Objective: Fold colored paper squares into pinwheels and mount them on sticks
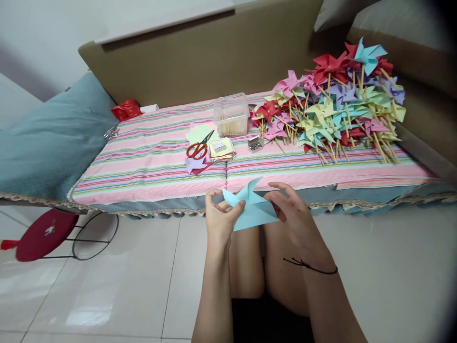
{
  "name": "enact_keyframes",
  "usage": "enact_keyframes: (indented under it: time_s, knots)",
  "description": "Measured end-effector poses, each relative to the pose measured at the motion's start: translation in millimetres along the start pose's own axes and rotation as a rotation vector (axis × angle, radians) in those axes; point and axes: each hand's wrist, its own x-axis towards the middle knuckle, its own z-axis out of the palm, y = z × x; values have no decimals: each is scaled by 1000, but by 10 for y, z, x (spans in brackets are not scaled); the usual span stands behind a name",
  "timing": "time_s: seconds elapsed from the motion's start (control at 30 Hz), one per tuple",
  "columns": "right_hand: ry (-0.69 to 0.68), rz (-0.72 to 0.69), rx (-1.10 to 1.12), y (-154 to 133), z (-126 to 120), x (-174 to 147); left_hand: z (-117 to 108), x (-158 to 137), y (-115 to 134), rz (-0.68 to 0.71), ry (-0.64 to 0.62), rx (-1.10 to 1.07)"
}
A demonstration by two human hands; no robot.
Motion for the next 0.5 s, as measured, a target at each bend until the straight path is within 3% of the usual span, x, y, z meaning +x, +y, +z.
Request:
enact_keyframes:
  time_s: [0.13, 0.33, 0.5]
  knots:
    - [-83, 114, 101, 92, -41, 43, 30, 4, 7, -2, 111, -128]
    - [-336, 171, 249, 205, 58, 29, 112, -14, -55, 47, 236, -235]
    - [-346, 130, 295, 222, 183, 5, 172, -58, -94, 155, 235, -269]
